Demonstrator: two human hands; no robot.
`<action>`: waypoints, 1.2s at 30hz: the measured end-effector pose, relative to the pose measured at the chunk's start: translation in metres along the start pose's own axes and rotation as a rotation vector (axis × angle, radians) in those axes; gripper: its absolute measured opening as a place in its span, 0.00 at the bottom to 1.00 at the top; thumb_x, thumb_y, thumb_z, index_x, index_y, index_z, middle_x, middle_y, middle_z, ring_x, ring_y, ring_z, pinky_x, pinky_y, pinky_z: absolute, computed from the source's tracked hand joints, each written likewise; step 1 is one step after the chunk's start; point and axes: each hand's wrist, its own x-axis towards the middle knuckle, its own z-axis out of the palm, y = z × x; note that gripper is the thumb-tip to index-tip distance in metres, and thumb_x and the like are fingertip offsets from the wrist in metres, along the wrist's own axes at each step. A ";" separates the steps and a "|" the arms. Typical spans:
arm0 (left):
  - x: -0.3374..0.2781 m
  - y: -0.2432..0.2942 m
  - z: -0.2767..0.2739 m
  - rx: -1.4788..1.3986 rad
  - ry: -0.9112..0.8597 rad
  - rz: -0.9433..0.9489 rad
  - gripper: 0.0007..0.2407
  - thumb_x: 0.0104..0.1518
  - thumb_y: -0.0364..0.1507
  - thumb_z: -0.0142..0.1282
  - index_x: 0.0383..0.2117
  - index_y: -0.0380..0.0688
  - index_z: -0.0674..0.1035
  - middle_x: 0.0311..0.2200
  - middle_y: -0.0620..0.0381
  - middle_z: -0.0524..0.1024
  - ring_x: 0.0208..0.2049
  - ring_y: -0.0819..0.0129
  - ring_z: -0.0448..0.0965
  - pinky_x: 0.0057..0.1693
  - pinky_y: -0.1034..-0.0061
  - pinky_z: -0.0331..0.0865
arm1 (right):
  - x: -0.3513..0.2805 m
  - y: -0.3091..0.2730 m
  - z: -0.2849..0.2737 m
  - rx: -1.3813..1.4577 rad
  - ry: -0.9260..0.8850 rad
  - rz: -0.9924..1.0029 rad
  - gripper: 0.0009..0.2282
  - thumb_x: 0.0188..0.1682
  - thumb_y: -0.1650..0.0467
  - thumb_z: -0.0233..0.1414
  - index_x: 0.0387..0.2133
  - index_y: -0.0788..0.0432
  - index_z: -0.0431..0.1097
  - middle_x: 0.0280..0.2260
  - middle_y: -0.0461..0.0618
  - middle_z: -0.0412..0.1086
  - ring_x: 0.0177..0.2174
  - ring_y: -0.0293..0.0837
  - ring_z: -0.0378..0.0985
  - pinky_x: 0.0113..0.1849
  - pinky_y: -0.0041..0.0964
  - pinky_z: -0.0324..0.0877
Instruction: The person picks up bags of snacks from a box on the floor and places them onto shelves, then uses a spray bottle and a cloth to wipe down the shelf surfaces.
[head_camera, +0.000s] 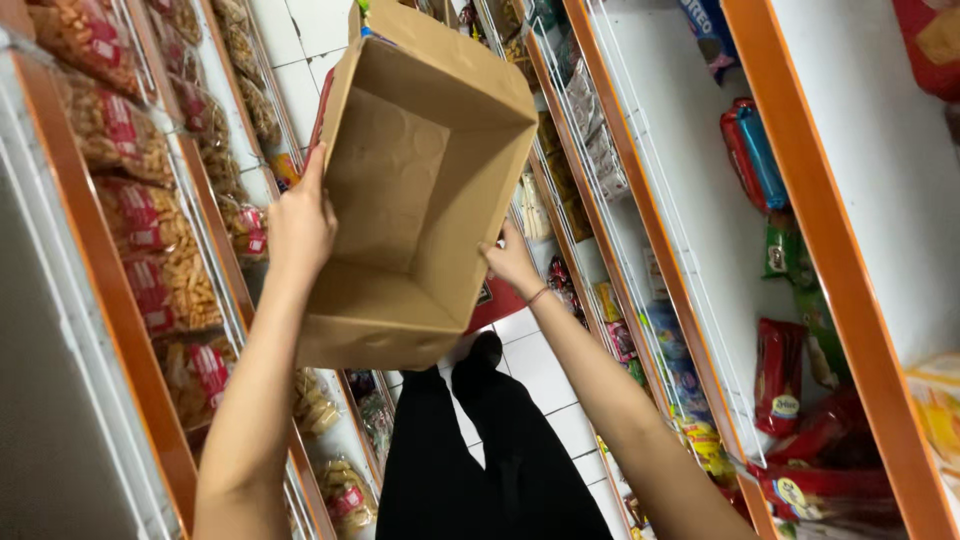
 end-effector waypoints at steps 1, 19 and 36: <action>0.017 -0.005 0.003 -0.002 0.008 0.049 0.29 0.55 0.18 0.53 0.68 0.46 0.66 0.34 0.33 0.79 0.28 0.37 0.80 0.40 0.48 0.74 | 0.006 0.002 0.009 0.044 -0.030 0.030 0.22 0.48 0.79 0.57 0.57 0.68 0.66 0.48 0.62 0.77 0.45 0.49 0.82 0.45 0.38 0.77; 0.225 -0.165 0.321 0.016 -0.439 0.348 0.38 0.41 0.12 0.54 0.65 0.56 0.66 0.59 0.45 0.73 0.43 0.43 0.81 0.46 0.56 0.75 | 0.126 0.212 0.173 0.663 0.355 1.029 0.15 0.51 0.76 0.46 0.51 0.72 0.64 0.44 0.67 0.74 0.38 0.59 0.83 0.34 0.49 0.79; 0.226 -0.187 0.512 -0.096 -0.531 0.422 0.36 0.42 0.15 0.53 0.66 0.49 0.65 0.36 0.43 0.81 0.34 0.45 0.81 0.40 0.55 0.75 | 0.103 0.272 0.157 0.440 0.473 1.069 0.11 0.50 0.75 0.49 0.38 0.76 0.72 0.35 0.66 0.77 0.29 0.53 0.85 0.32 0.44 0.79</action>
